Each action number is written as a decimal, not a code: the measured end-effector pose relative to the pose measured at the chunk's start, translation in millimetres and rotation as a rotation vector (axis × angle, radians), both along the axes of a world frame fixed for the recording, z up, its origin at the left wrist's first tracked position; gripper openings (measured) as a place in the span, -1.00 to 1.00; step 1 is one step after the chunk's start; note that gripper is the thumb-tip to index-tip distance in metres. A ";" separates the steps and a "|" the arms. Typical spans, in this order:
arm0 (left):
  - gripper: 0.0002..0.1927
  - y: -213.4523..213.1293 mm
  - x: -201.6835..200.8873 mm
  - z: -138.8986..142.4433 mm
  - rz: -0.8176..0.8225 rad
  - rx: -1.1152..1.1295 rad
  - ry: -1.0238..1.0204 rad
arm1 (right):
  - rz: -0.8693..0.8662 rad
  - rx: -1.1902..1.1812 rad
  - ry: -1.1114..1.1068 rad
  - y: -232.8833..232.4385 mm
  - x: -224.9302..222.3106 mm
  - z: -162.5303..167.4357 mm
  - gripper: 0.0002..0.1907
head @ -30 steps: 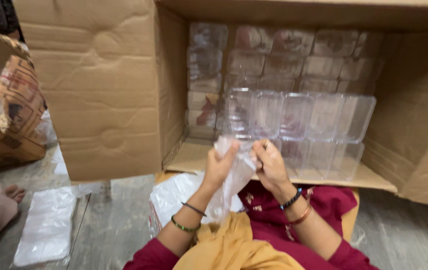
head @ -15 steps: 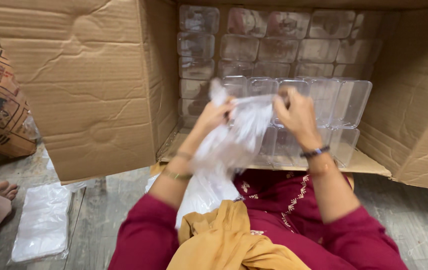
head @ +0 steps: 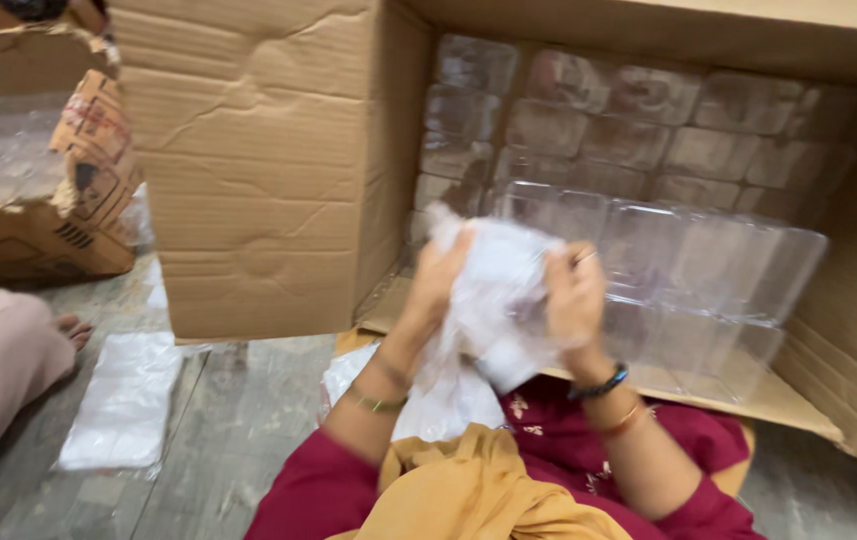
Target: The person sits on the floor in front of an open cardboard box filled with clear plastic containers. They take plastic bags, insert a container into each bag, and place the bagged containers back into the box, repeating this for multiple containers while another person nearby handles wrapped items.
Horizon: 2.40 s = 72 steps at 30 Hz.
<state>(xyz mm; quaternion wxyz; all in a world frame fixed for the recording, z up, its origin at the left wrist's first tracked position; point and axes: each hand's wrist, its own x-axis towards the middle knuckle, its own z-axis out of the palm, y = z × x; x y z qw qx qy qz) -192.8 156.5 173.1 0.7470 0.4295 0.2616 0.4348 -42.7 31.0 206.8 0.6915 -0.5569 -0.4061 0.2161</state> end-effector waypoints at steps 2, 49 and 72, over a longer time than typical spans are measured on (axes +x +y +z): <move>-0.73 -16.9 -72.1 -6.8 0.136 0.017 0.130 | 0.229 0.003 0.136 -4.7 -53.1 -28.4 -0.85; -0.24 -62.3 -412.4 -227.9 0.722 -0.501 0.633 | 0.723 -0.481 -0.635 23.4 -154.8 -64.7 -0.70; -0.77 -84.9 -117.4 20.8 0.455 0.613 0.385 | 0.560 -0.217 0.089 -5.5 -91.6 -24.7 -0.85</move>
